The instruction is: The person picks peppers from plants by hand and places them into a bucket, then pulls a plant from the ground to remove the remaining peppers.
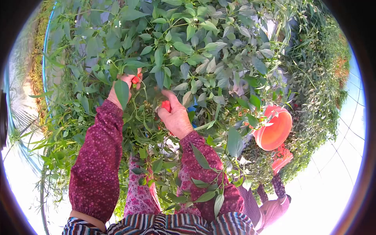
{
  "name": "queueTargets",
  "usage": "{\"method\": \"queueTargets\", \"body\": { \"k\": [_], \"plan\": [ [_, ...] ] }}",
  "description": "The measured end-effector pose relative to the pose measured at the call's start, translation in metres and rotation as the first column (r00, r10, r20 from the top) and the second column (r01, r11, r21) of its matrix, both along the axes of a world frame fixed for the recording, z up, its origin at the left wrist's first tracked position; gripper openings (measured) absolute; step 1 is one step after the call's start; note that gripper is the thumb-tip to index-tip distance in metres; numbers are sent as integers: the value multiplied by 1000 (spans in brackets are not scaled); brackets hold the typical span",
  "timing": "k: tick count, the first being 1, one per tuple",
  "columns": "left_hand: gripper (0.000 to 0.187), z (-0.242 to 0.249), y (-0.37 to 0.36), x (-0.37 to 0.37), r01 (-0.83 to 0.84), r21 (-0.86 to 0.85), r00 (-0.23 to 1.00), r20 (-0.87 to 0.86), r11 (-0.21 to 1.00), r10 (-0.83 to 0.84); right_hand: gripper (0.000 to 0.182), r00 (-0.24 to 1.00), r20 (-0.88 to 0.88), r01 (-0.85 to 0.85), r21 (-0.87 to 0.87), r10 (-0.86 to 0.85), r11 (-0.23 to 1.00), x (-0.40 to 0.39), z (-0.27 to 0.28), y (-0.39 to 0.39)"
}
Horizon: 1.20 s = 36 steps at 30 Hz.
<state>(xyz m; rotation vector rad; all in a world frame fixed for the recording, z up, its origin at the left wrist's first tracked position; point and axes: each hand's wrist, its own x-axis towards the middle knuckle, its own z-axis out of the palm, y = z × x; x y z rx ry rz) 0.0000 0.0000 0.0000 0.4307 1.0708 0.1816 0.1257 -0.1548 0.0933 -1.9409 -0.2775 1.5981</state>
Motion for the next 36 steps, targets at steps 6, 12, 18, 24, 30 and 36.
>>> {"method": "queueTargets", "body": {
  "k": [6,12,18,24,30,36],
  "plan": [
    [21,42,-3,0,-6,25,998,-68,1000,7,40,939,-153,308,-19,-307,951,0,26,8],
    [31,29,8,-14,106,121,978,-194,987,-81,39,940,-135,315,-4,-312,949,-5,52,21],
    [40,26,12,-22,422,212,880,-330,882,-342,34,932,-152,338,39,-329,940,2,78,21],
    [49,126,21,-18,558,679,813,-562,476,-152,27,690,-519,636,104,-504,764,-7,97,29],
    [37,197,-9,1,314,790,942,-192,527,-274,33,508,-778,656,73,-369,751,-34,83,42],
    [32,183,-21,23,424,754,890,-244,502,-385,28,474,-833,686,146,-286,713,-35,55,27]
  ]
}}
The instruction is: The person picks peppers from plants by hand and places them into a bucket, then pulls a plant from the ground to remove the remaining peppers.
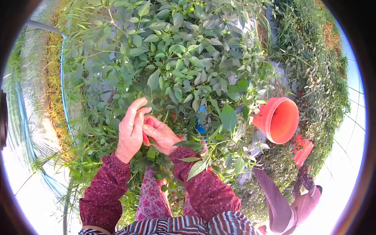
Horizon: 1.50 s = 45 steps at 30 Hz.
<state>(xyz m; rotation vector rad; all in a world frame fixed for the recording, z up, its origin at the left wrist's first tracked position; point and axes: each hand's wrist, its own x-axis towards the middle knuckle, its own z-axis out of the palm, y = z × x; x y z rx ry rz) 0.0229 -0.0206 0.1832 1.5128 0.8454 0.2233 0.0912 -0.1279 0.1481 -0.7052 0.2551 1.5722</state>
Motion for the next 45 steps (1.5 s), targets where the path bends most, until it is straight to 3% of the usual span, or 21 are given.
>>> {"method": "queueTargets", "body": {
  "k": [7,9,10,14,15,17,19,23,24,27,30,33,35,36,37,39,40,41,43,44,45],
  "plan": [
    [39,-7,-9,53,98,-248,990,127,964,-68,29,995,-33,96,27,-95,995,30,-24,-30],
    [33,-14,4,72,425,-53,903,-41,904,-427,34,990,2,144,-56,-144,988,34,-31,-37],
    [23,-20,14,91,433,222,897,-8,874,-442,36,985,-16,172,-36,-173,984,41,-29,-40],
    [16,-57,38,189,459,517,854,-34,722,-519,43,928,-154,346,24,-338,938,50,-28,-48],
    [21,-75,40,211,551,512,815,-162,659,-556,44,901,-206,402,62,-382,914,51,-31,-48],
    [40,-122,38,246,749,448,660,-434,488,-613,45,909,-255,379,169,-331,910,51,-40,-49],
    [73,-151,31,260,956,155,278,-755,250,-594,47,890,-289,410,166,-354,897,52,-40,-48],
    [63,-173,19,222,993,-109,-69,-809,35,-584,48,845,-326,472,79,-424,878,64,-44,-48],
    [52,-174,22,204,984,-133,-28,-774,119,-633,47,821,-367,506,110,-438,856,68,-45,-46],
    [26,-170,41,158,960,234,277,-717,153,-640,45,777,-426,552,108,-463,827,67,-48,-42],
    [29,-149,52,129,994,79,113,-777,81,-619,44,797,-418,514,88,-437,853,67,-44,-37],
    [37,-153,43,84,979,198,137,-797,-40,-589,43,848,-308,453,-7,-433,892,73,-44,-32],
    [45,-152,43,68,896,436,320,-762,-80,-563,39,927,-233,299,-19,-295,954,77,-50,-35],
    [48,-150,46,59,983,171,175,-813,58,-555,37,934,-238,264,-47,-268,963,77,-52,-36],
    [48,-151,49,54,985,163,170,-814,61,-555,37,932,-246,261,-50,-265,964,78,-53,-38],
    [46,-151,65,40,995,77,29,-848,-69,-529,33,934,-212,276,-84,-288,957,77,-55,-40],
    [48,-164,76,6,932,334,208,-810,-140,-549,32,920,-233,300,-102,-316,948,83,-53,-41],
    [48,-173,84,-6,934,328,202,-811,-142,-549,33,909,-232,331,-109,-347,938,84,-62,-43],
    [54,-178,90,-8,941,-181,-251,-940,-286,-230,34,910,-217,283,-295,-353,913,90,-60,-43],
    [59,-171,95,-17,922,95,-28,-950,-374,-312,34,933,-216,224,-284,-290,932,86,-66,-44],
    [59,-170,96,-19,925,95,-26,-950,-368,-310,34,935,-216,217,-283,-283,934,83,-63,-41]
  ]
}}
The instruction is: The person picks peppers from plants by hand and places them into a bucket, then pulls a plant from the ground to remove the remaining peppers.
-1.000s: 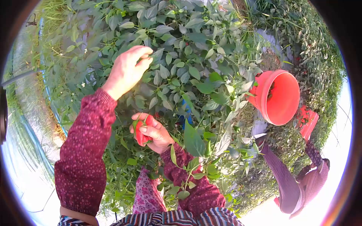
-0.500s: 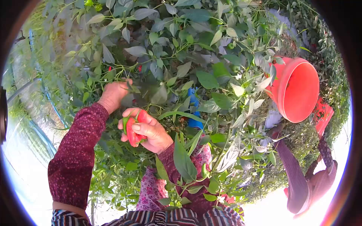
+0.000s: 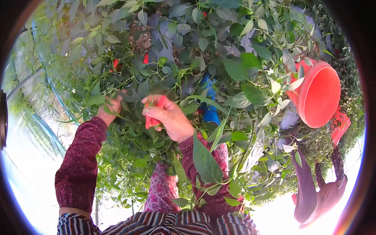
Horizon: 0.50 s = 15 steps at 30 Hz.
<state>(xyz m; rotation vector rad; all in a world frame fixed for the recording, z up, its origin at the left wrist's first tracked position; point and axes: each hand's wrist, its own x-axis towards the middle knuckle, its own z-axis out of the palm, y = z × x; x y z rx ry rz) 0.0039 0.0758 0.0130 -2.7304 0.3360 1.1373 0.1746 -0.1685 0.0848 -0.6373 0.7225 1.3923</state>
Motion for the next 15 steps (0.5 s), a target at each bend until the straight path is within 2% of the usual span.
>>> {"method": "queueTargets", "body": {
  "k": [2,3,4,6,7,8,9,10,11,12,14,15],
  "plan": [
    [59,-3,4,-2,-88,-105,995,-55,991,82,39,935,193,-293,-58,299,954,-10,8,11],
    [59,-5,5,-5,-91,-108,994,-62,990,84,52,962,169,-197,-127,217,972,-13,12,17],
    [58,-8,5,-9,-151,-105,987,-71,983,144,52,962,161,-200,-127,219,971,-9,15,16],
    [58,-17,8,-18,-211,-103,976,-73,972,204,66,911,342,-140,-269,231,953,3,14,12],
    [57,-22,9,-22,-184,-123,982,-56,975,178,77,890,405,-109,-256,209,960,2,9,11],
    [56,-26,9,-28,-170,-135,985,-48,976,165,77,889,405,-111,-262,214,959,0,6,11],
    [56,-27,7,-28,-157,-147,987,-40,977,153,80,869,388,-163,-364,308,917,-1,5,12],
    [55,-26,5,-27,-101,-67,992,-83,993,95,84,844,361,-209,-461,397,863,-2,2,12],
    [54,-25,4,-27,-69,-28,992,-105,997,66,87,908,208,-253,-421,364,871,-3,-7,9],
    [53,-20,2,-23,-36,9,991,-129,999,37,87,909,208,-250,-423,362,871,-4,-12,9],
    [54,4,-4,3,-196,-69,970,-161,978,183,86,970,-48,-244,-256,240,935,-9,-20,9],
    [54,2,-4,0,-191,-73,970,-164,979,177,83,988,-98,-137,-232,117,963,-15,-19,12]
  ]
}}
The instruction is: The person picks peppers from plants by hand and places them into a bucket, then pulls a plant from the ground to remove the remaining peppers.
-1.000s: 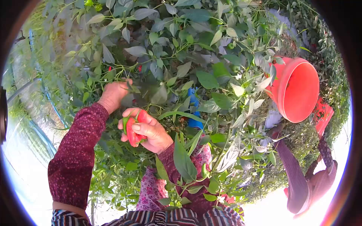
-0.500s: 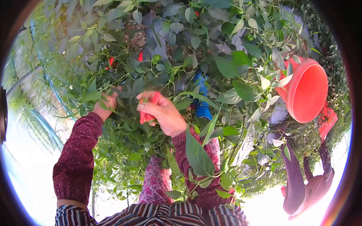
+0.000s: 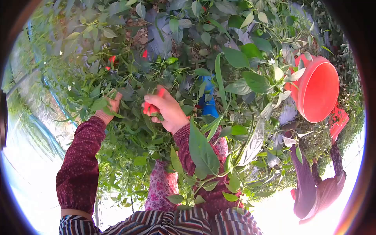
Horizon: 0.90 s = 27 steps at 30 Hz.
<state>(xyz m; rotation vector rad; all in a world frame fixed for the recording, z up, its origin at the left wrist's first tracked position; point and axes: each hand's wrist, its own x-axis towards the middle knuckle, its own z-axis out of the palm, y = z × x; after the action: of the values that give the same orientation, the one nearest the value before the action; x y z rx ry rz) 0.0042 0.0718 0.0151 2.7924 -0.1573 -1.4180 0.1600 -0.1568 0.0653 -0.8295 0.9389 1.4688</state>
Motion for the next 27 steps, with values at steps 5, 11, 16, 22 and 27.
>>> {"method": "queueTargets", "body": {
  "k": [5,11,16,22,27],
  "plan": [
    [41,-38,13,-34,157,-124,880,468,980,-82,82,993,36,107,102,-111,989,-8,-5,7],
    [41,-30,4,-25,53,-134,972,236,990,-21,60,931,343,-178,136,122,975,-21,-7,17],
    [40,-26,-1,-17,-12,-132,985,170,991,35,39,830,527,-243,51,180,969,-17,2,26],
    [39,27,-9,12,-387,-92,921,-79,917,381,37,643,750,-211,-20,154,977,-54,-24,24],
    [32,126,-4,57,-562,-593,586,207,577,783,37,645,725,-313,-35,240,949,-44,-16,22]
  ]
}}
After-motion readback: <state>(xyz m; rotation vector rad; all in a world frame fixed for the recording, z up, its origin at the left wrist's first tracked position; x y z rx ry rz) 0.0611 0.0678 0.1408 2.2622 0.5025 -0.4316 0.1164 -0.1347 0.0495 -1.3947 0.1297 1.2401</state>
